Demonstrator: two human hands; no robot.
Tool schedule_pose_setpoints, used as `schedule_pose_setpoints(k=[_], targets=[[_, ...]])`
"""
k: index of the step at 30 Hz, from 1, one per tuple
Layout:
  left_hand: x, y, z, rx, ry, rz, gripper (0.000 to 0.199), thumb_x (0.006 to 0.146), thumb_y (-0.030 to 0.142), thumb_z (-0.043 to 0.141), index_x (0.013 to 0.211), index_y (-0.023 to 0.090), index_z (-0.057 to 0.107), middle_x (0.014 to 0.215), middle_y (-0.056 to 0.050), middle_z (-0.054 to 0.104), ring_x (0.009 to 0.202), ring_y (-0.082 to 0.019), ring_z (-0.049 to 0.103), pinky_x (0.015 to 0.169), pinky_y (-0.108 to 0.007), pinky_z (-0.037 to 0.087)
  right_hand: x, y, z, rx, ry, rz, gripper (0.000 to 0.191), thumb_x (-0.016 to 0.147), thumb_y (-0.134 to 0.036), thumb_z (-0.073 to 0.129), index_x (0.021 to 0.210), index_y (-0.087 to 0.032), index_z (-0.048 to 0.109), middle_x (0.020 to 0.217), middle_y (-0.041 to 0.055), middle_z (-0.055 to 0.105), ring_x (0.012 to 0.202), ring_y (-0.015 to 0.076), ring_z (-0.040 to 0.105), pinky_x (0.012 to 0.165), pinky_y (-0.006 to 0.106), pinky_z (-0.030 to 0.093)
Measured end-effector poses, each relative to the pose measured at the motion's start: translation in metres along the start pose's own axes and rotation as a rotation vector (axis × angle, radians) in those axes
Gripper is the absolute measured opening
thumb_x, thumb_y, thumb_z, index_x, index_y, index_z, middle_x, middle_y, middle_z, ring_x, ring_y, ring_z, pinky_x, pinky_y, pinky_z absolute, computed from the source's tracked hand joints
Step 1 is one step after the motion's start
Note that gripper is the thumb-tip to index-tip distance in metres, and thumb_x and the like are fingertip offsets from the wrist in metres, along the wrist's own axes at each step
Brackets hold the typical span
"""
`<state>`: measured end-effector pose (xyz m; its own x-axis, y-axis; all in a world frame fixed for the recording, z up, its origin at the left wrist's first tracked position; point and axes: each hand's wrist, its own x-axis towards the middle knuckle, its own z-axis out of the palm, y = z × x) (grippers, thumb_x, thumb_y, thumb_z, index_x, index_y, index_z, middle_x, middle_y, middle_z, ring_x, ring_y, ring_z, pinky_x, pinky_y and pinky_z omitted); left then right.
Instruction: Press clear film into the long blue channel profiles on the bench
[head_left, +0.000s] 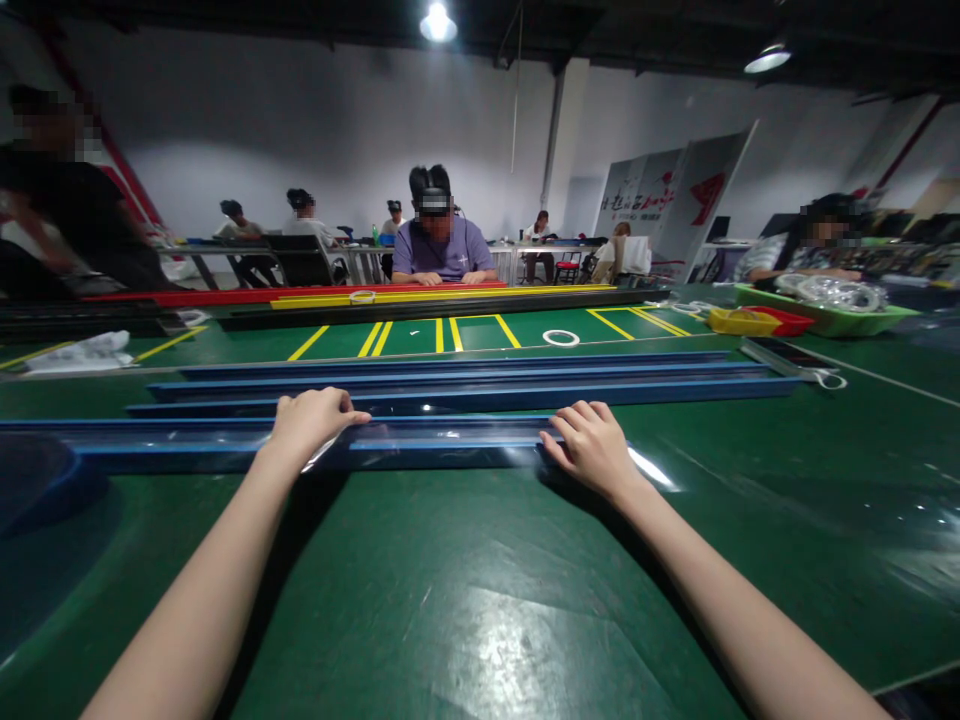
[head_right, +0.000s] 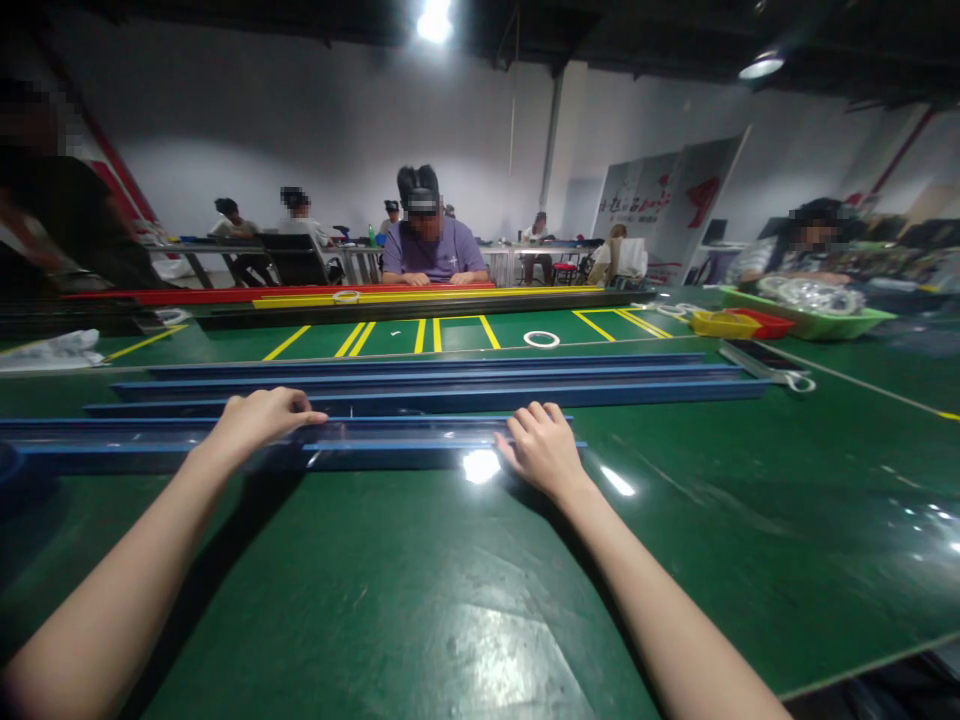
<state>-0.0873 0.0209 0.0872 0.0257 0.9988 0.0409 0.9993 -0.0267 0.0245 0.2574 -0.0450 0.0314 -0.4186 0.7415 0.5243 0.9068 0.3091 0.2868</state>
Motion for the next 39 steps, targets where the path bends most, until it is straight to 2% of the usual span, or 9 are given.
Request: schedule_pose_setpoints(k=[7, 14, 16, 19, 21, 29, 33, 35, 39], targets=[[0.002, -0.006, 0.002, 0.115, 0.059, -0.036, 0.046, 0.070, 0.060, 0.043, 0.078, 0.021, 0.064, 0.075, -0.014, 0.065, 0.089, -0.035, 0.053, 0.076, -0.039, 0.033, 0.000, -0.007, -0.008, 0.129, -0.031, -0.011, 0.045, 0.084, -0.046, 0.035, 0.096, -0.012, 0.062, 0.095, 0.0131, 0.063, 0.089, 0.0241, 0.048, 0.080, 0.039, 0.028], [0.005, -0.012, 0.009, 0.117, 0.121, -0.010, 0.041, 0.068, 0.059, 0.048, 0.070, 0.022, 0.065, 0.073, -0.011, 0.064, 0.094, -0.035, 0.049, 0.088, -0.044, 0.026, 0.000, -0.017, -0.018, 0.248, -0.083, -0.213, 0.064, 0.073, -0.060, 0.043, 0.115, -0.012, 0.052, 0.113, 0.0149, 0.056, 0.099, 0.0273, 0.046, 0.083, 0.041, 0.030], [0.005, -0.015, 0.011, 0.113, 0.130, -0.025, 0.041, 0.068, 0.060, 0.048, 0.068, 0.023, 0.065, 0.073, -0.010, 0.064, 0.096, -0.035, 0.047, 0.091, -0.047, 0.022, 0.000, -0.019, -0.018, 0.227, -0.101, -0.229, 0.059, 0.075, -0.054, 0.045, 0.116, -0.012, 0.050, 0.114, 0.0156, 0.055, 0.100, 0.0271, 0.046, 0.083, 0.040, 0.031], [0.006, -0.019, 0.013, 0.115, 0.152, -0.043, 0.041, 0.068, 0.060, 0.049, 0.068, 0.022, 0.065, 0.074, -0.010, 0.064, 0.098, -0.036, 0.044, 0.092, -0.050, 0.019, 0.000, -0.018, -0.017, 0.161, -0.136, -0.211, 0.043, 0.076, -0.028, 0.046, 0.115, -0.011, 0.050, 0.113, 0.0147, 0.055, 0.101, 0.0250, 0.046, 0.082, 0.037, 0.033], [0.007, -0.021, 0.014, 0.121, 0.161, -0.050, 0.041, 0.068, 0.059, 0.049, 0.067, 0.021, 0.065, 0.075, -0.010, 0.064, 0.098, -0.037, 0.043, 0.092, -0.051, 0.018, 0.000, -0.015, -0.015, 0.109, -0.146, -0.174, 0.043, 0.072, -0.016, 0.045, 0.114, -0.010, 0.050, 0.114, 0.0144, 0.055, 0.101, 0.0243, 0.047, 0.081, 0.036, 0.034], [0.011, -0.028, 0.020, 0.082, 0.222, -0.030, 0.040, 0.069, 0.057, 0.050, 0.065, 0.019, 0.062, 0.088, -0.009, 0.061, 0.106, -0.041, 0.035, 0.091, -0.054, 0.014, -0.001, -0.012, -0.002, -0.021, -0.031, -0.054, 0.043, 0.078, -0.003, 0.035, 0.118, -0.009, 0.048, 0.121, 0.0121, 0.053, 0.107, 0.0229, 0.045, 0.086, 0.035, 0.032], [0.011, -0.030, 0.024, 0.055, 0.232, -0.036, 0.037, 0.071, 0.052, 0.050, 0.065, 0.017, 0.060, 0.096, -0.008, 0.059, 0.111, -0.043, 0.027, 0.091, -0.054, 0.013, -0.002, -0.014, 0.008, -0.007, -0.022, -0.023, 0.038, 0.084, -0.009, 0.033, 0.118, -0.011, 0.048, 0.121, 0.0130, 0.052, 0.108, 0.0223, 0.046, 0.086, 0.035, 0.032], [0.011, -0.032, 0.026, 0.038, 0.242, -0.049, 0.035, 0.073, 0.050, 0.049, 0.064, 0.017, 0.058, 0.102, -0.008, 0.057, 0.114, -0.044, 0.022, 0.090, -0.053, 0.015, -0.003, -0.015, 0.011, 0.017, -0.033, 0.002, 0.035, 0.088, -0.022, 0.033, 0.117, -0.010, 0.048, 0.119, 0.0144, 0.053, 0.107, 0.0230, 0.047, 0.085, 0.036, 0.033], [0.010, -0.040, 0.031, -0.016, 0.279, -0.041, 0.040, 0.074, 0.052, 0.047, 0.062, 0.015, 0.056, 0.107, -0.009, 0.055, 0.115, -0.047, 0.015, 0.085, -0.053, 0.018, -0.002, -0.014, 0.010, 0.046, -0.035, 0.053, 0.054, 0.084, -0.051, 0.034, 0.114, -0.008, 0.050, 0.116, 0.0169, 0.054, 0.105, 0.0276, 0.046, 0.086, 0.039, 0.031]])
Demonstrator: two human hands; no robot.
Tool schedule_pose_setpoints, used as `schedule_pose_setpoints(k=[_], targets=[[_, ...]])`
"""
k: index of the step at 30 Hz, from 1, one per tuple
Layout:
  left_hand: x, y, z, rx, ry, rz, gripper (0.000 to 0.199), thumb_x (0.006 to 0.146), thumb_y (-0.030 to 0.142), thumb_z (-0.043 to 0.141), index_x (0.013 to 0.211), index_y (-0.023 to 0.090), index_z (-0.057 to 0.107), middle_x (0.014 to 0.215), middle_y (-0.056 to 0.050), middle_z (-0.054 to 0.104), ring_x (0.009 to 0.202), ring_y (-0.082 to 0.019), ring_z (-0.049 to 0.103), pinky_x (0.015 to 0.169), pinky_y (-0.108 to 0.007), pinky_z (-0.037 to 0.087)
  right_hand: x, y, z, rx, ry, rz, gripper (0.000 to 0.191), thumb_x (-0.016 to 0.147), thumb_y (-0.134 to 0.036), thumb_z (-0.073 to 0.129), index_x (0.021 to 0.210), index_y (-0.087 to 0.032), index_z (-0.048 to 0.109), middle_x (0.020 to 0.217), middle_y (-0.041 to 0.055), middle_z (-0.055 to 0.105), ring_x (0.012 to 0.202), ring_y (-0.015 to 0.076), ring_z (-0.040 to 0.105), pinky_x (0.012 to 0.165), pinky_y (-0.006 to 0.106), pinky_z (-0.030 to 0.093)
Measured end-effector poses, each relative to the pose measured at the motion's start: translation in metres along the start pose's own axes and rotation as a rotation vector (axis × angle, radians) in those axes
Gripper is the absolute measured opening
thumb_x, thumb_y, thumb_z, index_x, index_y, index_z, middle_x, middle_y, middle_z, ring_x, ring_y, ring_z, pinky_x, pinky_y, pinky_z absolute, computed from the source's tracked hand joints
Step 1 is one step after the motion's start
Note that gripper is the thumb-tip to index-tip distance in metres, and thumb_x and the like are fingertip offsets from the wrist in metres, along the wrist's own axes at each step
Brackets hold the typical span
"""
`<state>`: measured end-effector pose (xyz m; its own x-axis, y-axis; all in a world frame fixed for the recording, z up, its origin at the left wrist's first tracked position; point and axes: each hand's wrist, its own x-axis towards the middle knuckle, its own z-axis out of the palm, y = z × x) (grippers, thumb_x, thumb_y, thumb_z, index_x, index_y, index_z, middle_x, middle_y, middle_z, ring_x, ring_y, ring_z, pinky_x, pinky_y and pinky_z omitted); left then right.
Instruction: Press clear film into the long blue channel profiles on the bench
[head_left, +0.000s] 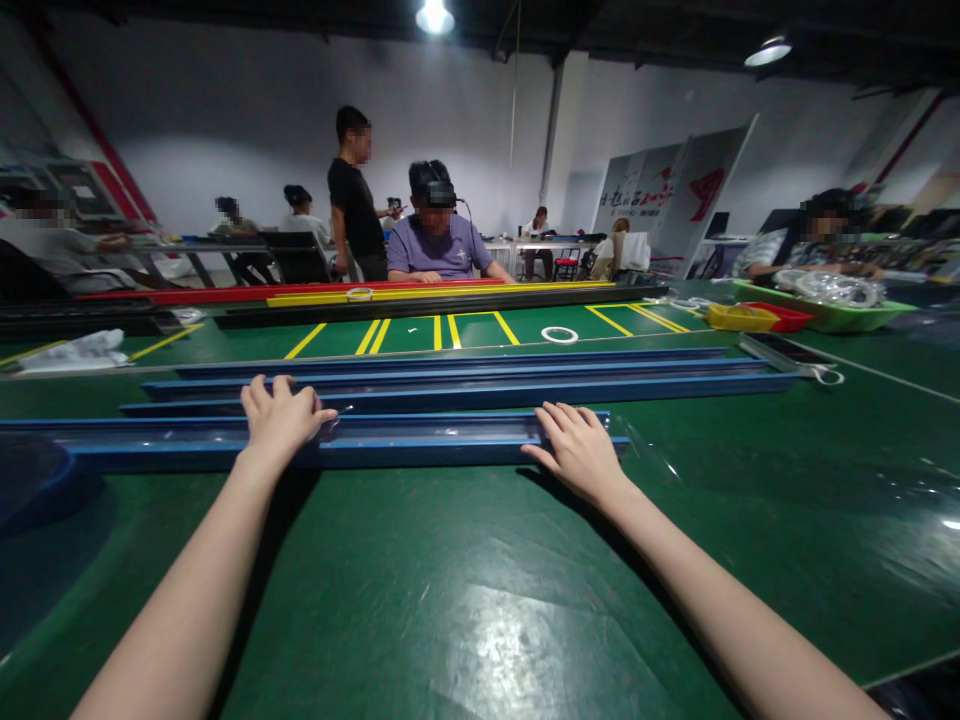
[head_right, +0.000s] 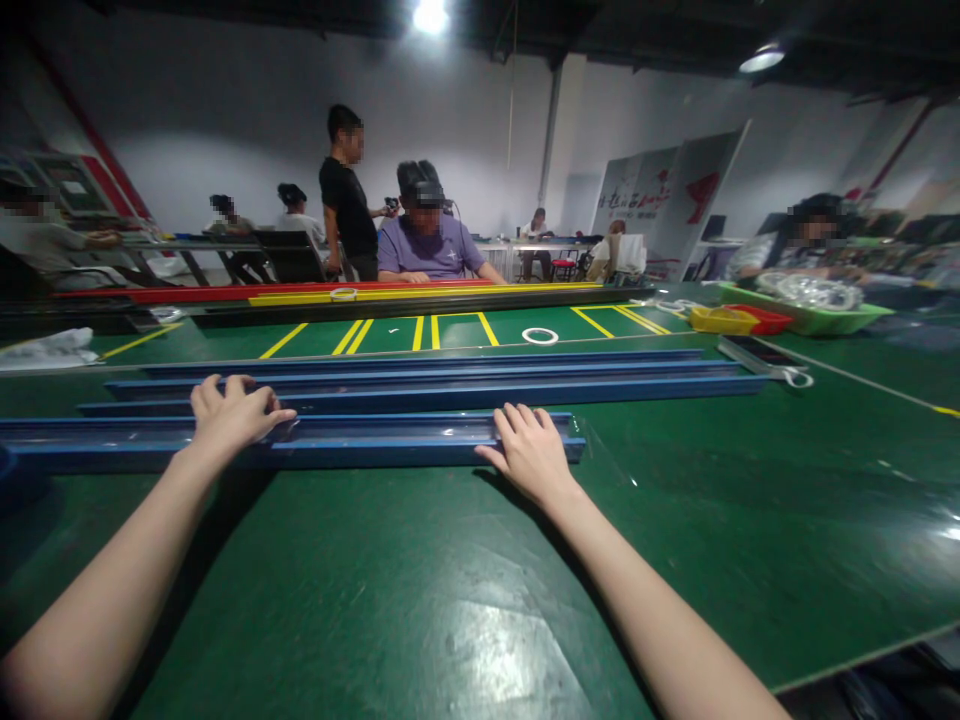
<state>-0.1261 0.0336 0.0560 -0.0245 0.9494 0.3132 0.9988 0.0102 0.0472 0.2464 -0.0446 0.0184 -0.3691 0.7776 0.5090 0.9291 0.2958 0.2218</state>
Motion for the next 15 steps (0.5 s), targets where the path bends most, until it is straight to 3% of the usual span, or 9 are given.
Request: schedule_pose_setpoints(k=[11, 15], targets=[[0.004, -0.026, 0.014, -0.010, 0.042, -0.162, 0.044, 0.074, 0.057, 0.040, 0.075, 0.017, 0.057, 0.114, -0.013, 0.049, 0.122, -0.048, -0.001, 0.084, -0.057, 0.018, -0.001, 0.007, -0.004, 0.011, -0.050, 0.160, 0.048, 0.085, -0.050, 0.031, 0.098, -0.012, 0.057, 0.097, 0.0146, 0.061, 0.091, 0.0258, 0.051, 0.077, 0.037, 0.033], [0.001, -0.026, 0.014, 0.036, 0.063, -0.176, 0.037, 0.077, 0.048, 0.041, 0.083, 0.015, 0.058, 0.121, -0.013, 0.045, 0.123, -0.048, -0.006, 0.085, -0.061, 0.018, -0.002, 0.000, 0.000, 0.037, -0.066, 0.099, 0.052, 0.084, -0.050, 0.031, 0.107, -0.010, 0.054, 0.110, 0.0155, 0.057, 0.102, 0.0259, 0.048, 0.083, 0.036, 0.034]])
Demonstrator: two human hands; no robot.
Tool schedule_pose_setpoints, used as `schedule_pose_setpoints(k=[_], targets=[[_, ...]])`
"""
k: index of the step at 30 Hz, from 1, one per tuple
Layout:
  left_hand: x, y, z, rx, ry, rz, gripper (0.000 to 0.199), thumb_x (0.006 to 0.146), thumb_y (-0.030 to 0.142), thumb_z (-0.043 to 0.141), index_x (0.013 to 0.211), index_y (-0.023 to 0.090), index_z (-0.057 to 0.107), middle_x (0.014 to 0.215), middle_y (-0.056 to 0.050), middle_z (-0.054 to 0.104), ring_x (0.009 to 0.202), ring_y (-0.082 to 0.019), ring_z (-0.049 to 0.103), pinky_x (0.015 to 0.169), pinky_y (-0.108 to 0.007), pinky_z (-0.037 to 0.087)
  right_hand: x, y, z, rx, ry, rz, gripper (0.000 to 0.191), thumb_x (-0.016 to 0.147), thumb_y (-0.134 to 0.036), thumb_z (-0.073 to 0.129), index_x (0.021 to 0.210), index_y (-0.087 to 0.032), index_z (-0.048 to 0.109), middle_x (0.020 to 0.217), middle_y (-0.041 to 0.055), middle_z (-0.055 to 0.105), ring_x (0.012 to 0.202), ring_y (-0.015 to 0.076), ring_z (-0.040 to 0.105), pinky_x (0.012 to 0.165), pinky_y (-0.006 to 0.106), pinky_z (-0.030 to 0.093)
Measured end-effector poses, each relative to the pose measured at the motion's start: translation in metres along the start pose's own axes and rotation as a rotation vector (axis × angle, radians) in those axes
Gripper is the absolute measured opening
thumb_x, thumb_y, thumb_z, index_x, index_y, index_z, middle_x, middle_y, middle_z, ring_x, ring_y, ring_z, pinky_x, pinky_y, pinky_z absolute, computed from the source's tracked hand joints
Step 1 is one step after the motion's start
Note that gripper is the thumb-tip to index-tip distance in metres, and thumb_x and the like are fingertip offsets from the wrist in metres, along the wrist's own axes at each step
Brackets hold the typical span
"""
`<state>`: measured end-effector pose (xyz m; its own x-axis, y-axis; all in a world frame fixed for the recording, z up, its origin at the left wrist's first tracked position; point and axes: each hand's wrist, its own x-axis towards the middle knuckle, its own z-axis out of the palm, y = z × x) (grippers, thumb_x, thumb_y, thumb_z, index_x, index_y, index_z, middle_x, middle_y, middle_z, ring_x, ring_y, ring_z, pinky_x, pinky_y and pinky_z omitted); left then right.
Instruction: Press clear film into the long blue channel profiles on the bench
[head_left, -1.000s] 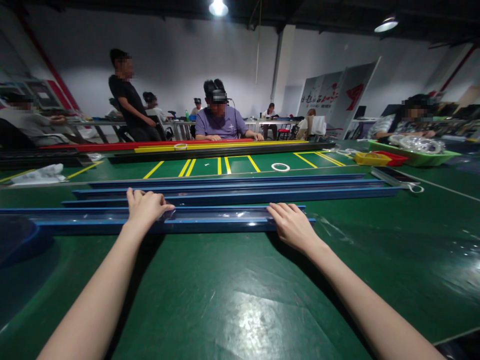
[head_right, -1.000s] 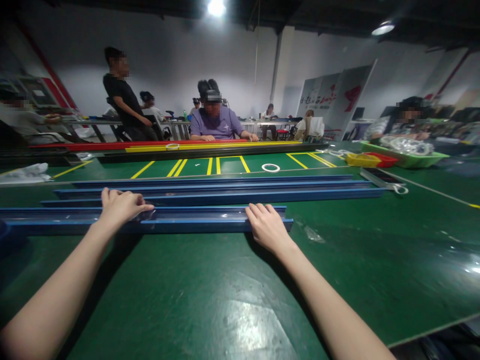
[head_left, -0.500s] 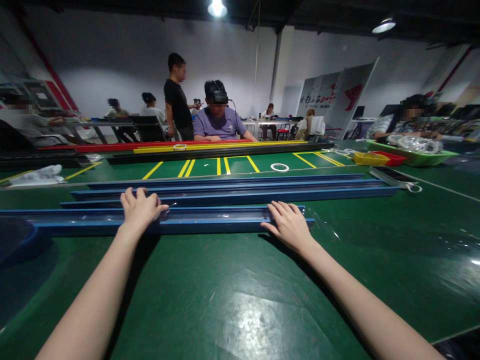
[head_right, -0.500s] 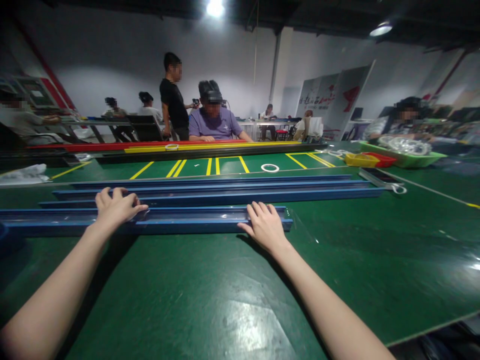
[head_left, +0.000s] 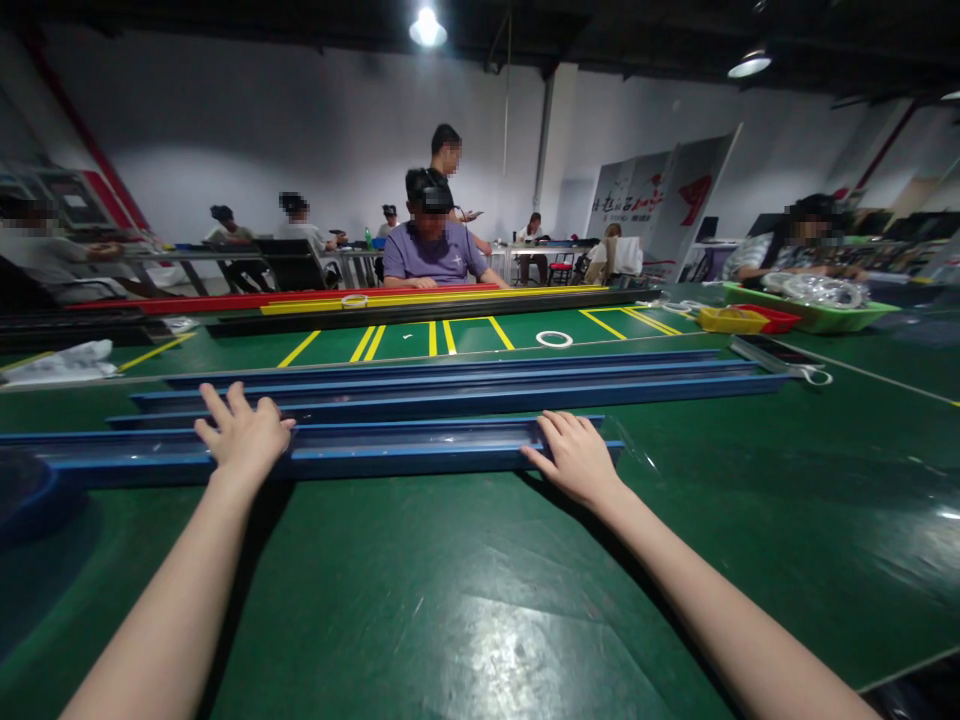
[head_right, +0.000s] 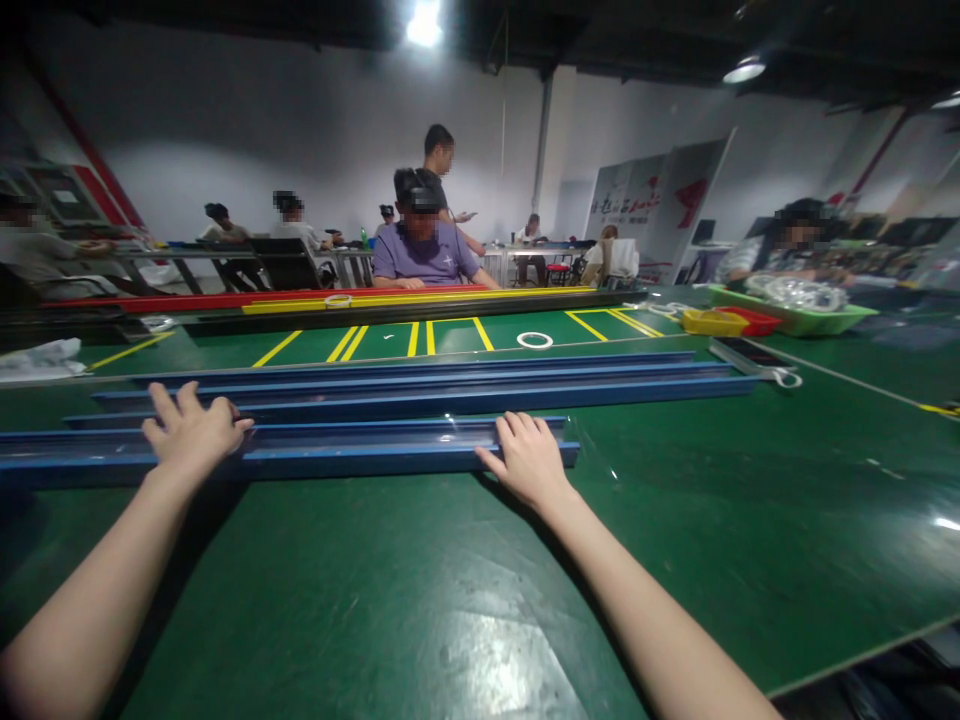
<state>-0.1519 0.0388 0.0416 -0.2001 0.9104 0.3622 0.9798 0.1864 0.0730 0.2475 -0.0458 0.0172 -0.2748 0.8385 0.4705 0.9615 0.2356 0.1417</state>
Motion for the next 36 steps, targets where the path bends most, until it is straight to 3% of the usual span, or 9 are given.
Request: schedule_pose_setpoints(k=[6, 9, 11, 13, 17, 20, 25, 31, 36], targets=[[-0.010, 0.022, -0.013, 0.045, -0.039, 0.008, 0.036, 0.079, 0.025, 0.038, 0.110, 0.010, 0.050, 0.138, -0.017, 0.021, 0.127, -0.042, 0.001, 0.090, -0.060, 0.024, -0.001, -0.005, 0.008, 0.015, -0.032, -0.053, 0.063, 0.082, -0.054, 0.035, 0.122, -0.007, 0.046, 0.126, 0.0166, 0.047, 0.116, 0.0274, 0.039, 0.093, 0.038, 0.030], [-0.012, 0.043, -0.018, 0.020, -0.085, 0.066, 0.037, 0.083, 0.026, 0.032, 0.110, 0.014, 0.053, 0.129, -0.017, 0.039, 0.124, -0.038, 0.021, 0.091, -0.055, 0.029, -0.001, -0.008, 0.008, 0.024, -0.041, -0.068, 0.066, 0.081, -0.055, 0.033, 0.125, -0.007, 0.043, 0.128, 0.0166, 0.044, 0.118, 0.0279, 0.038, 0.095, 0.039, 0.030], [-0.015, 0.064, -0.019, -0.025, -0.127, 0.179, 0.037, 0.083, 0.029, 0.031, 0.109, 0.018, 0.055, 0.118, -0.013, 0.051, 0.116, -0.030, 0.039, 0.091, -0.044, 0.036, 0.000, -0.011, 0.008, 0.024, -0.046, -0.072, 0.066, 0.082, -0.055, 0.033, 0.126, -0.006, 0.042, 0.129, 0.0171, 0.043, 0.119, 0.0285, 0.037, 0.095, 0.039, 0.030], [-0.025, 0.090, -0.020, -0.090, -0.137, 0.336, 0.037, 0.085, 0.031, 0.030, 0.108, 0.019, 0.055, 0.114, -0.008, 0.056, 0.109, -0.023, 0.047, 0.090, -0.037, 0.038, 0.001, -0.014, 0.008, 0.023, -0.050, -0.075, 0.067, 0.082, -0.054, 0.032, 0.126, -0.005, 0.041, 0.129, 0.0180, 0.043, 0.119, 0.0288, 0.037, 0.095, 0.039, 0.030], [-0.058, 0.140, -0.016, -0.156, -0.148, 0.636, 0.043, 0.088, 0.040, 0.027, 0.120, 0.020, 0.047, 0.127, -0.004, 0.046, 0.121, -0.020, 0.035, 0.098, -0.034, 0.030, 0.001, -0.019, 0.007, 0.026, -0.051, -0.088, 0.066, 0.082, -0.053, 0.035, 0.127, -0.004, 0.040, 0.130, 0.0192, 0.041, 0.121, 0.0290, 0.035, 0.097, 0.039, 0.029], [-0.078, 0.158, -0.011, -0.131, -0.216, 0.696, 0.045, 0.089, 0.042, 0.025, 0.128, 0.023, 0.037, 0.134, -0.003, 0.038, 0.125, -0.021, 0.030, 0.100, -0.039, 0.026, 0.001, -0.018, 0.005, 0.037, -0.062, -0.102, 0.068, 0.081, -0.055, 0.035, 0.127, -0.004, 0.040, 0.131, 0.0182, 0.040, 0.121, 0.0281, 0.034, 0.098, 0.038, 0.029], [-0.079, 0.153, -0.012, -0.081, -0.315, 0.651, 0.046, 0.090, 0.042, 0.020, 0.133, 0.027, 0.027, 0.139, 0.000, 0.029, 0.129, -0.021, 0.021, 0.103, -0.040, 0.021, 0.001, -0.011, 0.001, 0.050, -0.082, -0.087, 0.071, 0.080, -0.060, 0.030, 0.126, -0.008, 0.042, 0.130, 0.0165, 0.042, 0.120, 0.0276, 0.036, 0.098, 0.040, 0.027], [-0.063, 0.137, -0.029, 0.046, -0.501, 0.501, 0.048, 0.090, 0.040, 0.017, 0.135, 0.027, 0.020, 0.142, 0.002, 0.019, 0.131, -0.023, 0.012, 0.104, -0.045, 0.016, 0.002, 0.000, -0.003, -0.012, -0.098, 0.065, 0.068, 0.083, -0.057, 0.023, 0.123, -0.007, 0.046, 0.125, 0.0165, 0.048, 0.116, 0.0274, 0.040, 0.095, 0.039, 0.028], [-0.054, 0.124, -0.037, 0.202, -0.489, 0.445, 0.046, 0.089, 0.031, 0.022, 0.133, 0.021, 0.029, 0.140, -0.003, 0.026, 0.129, -0.026, 0.020, 0.101, -0.048, 0.021, 0.002, -0.003, -0.004, -0.040, -0.107, 0.179, 0.065, 0.083, -0.055, 0.024, 0.120, -0.007, 0.049, 0.121, 0.0162, 0.052, 0.113, 0.0276, 0.043, 0.091, 0.038, 0.031]])
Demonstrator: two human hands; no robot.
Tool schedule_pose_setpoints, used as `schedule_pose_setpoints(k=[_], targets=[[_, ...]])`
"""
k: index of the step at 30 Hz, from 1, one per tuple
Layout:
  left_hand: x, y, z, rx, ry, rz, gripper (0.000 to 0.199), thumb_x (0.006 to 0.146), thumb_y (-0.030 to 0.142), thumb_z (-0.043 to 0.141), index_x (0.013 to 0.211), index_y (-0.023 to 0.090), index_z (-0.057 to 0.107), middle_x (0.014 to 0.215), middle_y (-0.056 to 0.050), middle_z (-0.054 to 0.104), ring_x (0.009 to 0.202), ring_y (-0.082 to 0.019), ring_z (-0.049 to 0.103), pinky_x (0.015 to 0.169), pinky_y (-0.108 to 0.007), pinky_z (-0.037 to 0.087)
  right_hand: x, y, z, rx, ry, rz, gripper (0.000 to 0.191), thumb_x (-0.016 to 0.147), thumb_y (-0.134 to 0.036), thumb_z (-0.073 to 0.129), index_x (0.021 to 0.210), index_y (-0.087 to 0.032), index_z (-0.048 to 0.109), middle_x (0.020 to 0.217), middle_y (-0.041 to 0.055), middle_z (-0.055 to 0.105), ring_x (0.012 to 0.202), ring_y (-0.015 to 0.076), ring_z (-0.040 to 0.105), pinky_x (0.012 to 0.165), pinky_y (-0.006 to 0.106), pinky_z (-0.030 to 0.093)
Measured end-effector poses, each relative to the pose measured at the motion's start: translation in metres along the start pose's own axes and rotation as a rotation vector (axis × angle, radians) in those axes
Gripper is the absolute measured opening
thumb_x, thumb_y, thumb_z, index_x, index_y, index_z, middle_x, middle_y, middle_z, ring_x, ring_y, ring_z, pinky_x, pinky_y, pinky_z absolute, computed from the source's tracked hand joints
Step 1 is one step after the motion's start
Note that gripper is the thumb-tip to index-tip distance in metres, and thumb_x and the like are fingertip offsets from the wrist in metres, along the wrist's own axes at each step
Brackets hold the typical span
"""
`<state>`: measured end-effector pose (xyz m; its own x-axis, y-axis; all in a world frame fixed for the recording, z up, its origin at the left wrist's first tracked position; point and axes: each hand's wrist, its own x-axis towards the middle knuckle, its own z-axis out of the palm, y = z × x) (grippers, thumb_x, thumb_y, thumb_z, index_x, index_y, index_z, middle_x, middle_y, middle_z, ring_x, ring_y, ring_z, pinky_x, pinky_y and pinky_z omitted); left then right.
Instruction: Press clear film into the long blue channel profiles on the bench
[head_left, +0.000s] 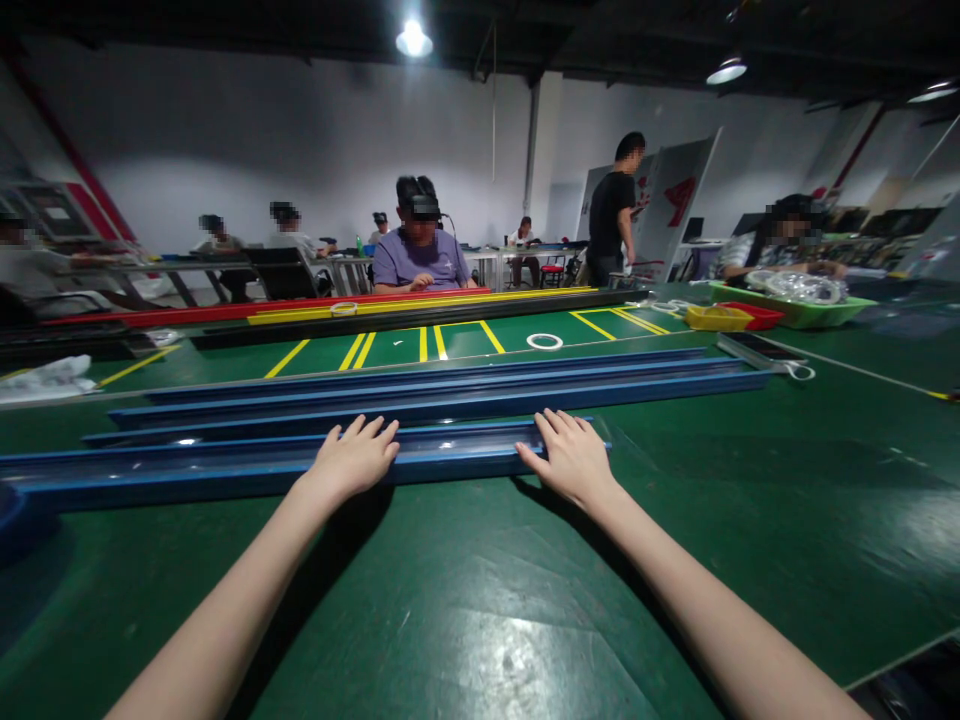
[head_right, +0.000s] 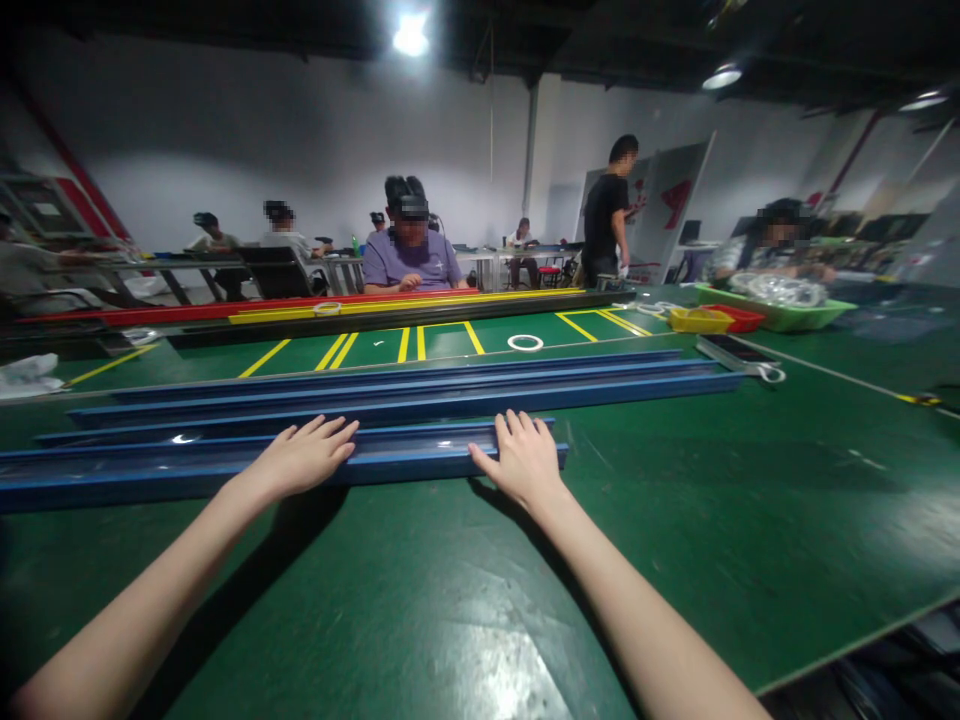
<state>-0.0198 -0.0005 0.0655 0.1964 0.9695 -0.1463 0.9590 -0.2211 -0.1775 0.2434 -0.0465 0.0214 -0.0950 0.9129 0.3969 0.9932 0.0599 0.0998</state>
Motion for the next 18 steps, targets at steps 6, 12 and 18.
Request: schedule_pose_setpoints(k=[6, 12, 18], targets=[[0.003, 0.020, 0.010, -0.035, 0.282, 0.125, 0.044, 0.089, 0.034, 0.024, 0.127, 0.019, 0.040, 0.135, -0.006, 0.037, 0.124, -0.022, 0.032, 0.101, -0.041, 0.025, -0.005, -0.016, 0.008, -0.010, -0.006, -0.011, 0.068, 0.085, -0.054, 0.021, 0.126, -0.004, 0.041, 0.129, 0.0188, 0.042, 0.121, 0.0300, 0.033, 0.096, 0.042, 0.024], [0.003, 0.042, 0.024, -0.160, 0.276, 0.267, 0.047, 0.089, 0.045, 0.021, 0.133, 0.029, 0.026, 0.140, 0.000, 0.027, 0.129, -0.022, 0.020, 0.103, -0.043, 0.020, -0.006, -0.020, 0.008, 0.035, 0.002, -0.036, 0.064, 0.086, -0.052, 0.019, 0.127, -0.007, 0.040, 0.132, 0.0166, 0.040, 0.122, 0.0286, 0.031, 0.096, 0.042, 0.023], [0.003, 0.023, 0.018, -0.195, 0.110, 0.201, 0.048, 0.088, 0.047, 0.016, 0.134, 0.033, 0.019, 0.143, -0.001, 0.018, 0.131, -0.025, 0.012, 0.101, -0.048, 0.018, -0.003, -0.013, 0.005, 0.051, 0.036, -0.042, 0.054, 0.088, -0.044, 0.022, 0.120, -0.010, 0.049, 0.127, 0.0140, 0.046, 0.117, 0.0252, 0.038, 0.093, 0.037, 0.027]])
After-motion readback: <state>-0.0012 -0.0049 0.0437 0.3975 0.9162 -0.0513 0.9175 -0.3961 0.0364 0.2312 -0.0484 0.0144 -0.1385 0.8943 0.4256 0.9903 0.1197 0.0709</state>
